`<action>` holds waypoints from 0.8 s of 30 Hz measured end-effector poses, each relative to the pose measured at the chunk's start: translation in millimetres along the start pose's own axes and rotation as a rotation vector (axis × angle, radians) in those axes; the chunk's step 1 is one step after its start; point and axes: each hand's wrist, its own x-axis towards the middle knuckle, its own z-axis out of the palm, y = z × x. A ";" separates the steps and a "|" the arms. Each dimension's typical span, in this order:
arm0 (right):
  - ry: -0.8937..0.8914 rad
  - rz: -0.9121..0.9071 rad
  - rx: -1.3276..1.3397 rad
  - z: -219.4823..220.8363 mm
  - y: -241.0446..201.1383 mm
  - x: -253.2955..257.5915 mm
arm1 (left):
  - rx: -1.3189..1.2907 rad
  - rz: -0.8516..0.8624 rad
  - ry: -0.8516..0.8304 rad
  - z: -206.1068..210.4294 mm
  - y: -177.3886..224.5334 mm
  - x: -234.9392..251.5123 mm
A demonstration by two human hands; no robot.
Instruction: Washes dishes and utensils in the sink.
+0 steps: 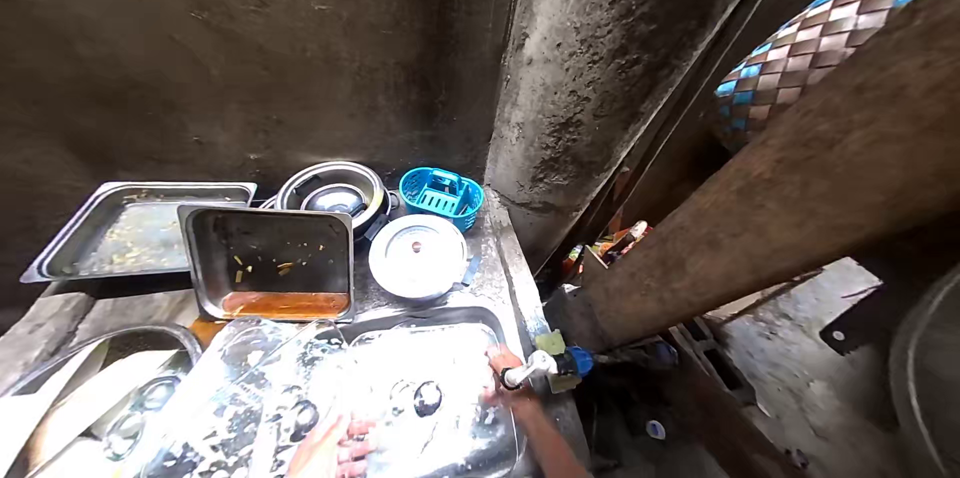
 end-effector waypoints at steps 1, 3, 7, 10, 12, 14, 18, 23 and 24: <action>0.059 0.007 -0.082 -5.3 -4.7 -3.3 | 0.013 -0.035 0.024 5.7 -7.3 3.5; 0.146 0.067 -0.208 -11.7 -13.4 -6.1 | 0.024 -0.071 0.105 17.3 -22.2 10.8; 0.163 0.137 -0.195 -17.1 -34.4 -27.4 | 0.021 -0.091 0.257 37.4 -43.5 25.1; 0.094 0.093 -0.046 -23.3 -21.6 -39.6 | 0.006 -0.105 0.281 39.0 -49.4 31.8; 0.117 0.107 -0.132 -22.1 -9.9 -43.5 | 0.044 -0.111 0.302 37.8 -52.0 35.5; 0.186 0.143 -0.274 -14.2 -13.7 -50.9 | 0.086 -0.090 0.313 37.7 -52.7 37.1; 0.277 0.139 -0.688 -0.3 -22.7 -48.2 | 0.103 -0.035 0.371 37.0 -56.9 38.5; 0.094 0.056 -0.210 0.3 -21.7 -50.5 | 0.190 0.046 0.459 29.7 -57.3 47.5; -0.010 0.084 -0.009 -3.7 -20.0 -53.3 | 0.257 0.072 0.459 28.3 -57.3 49.0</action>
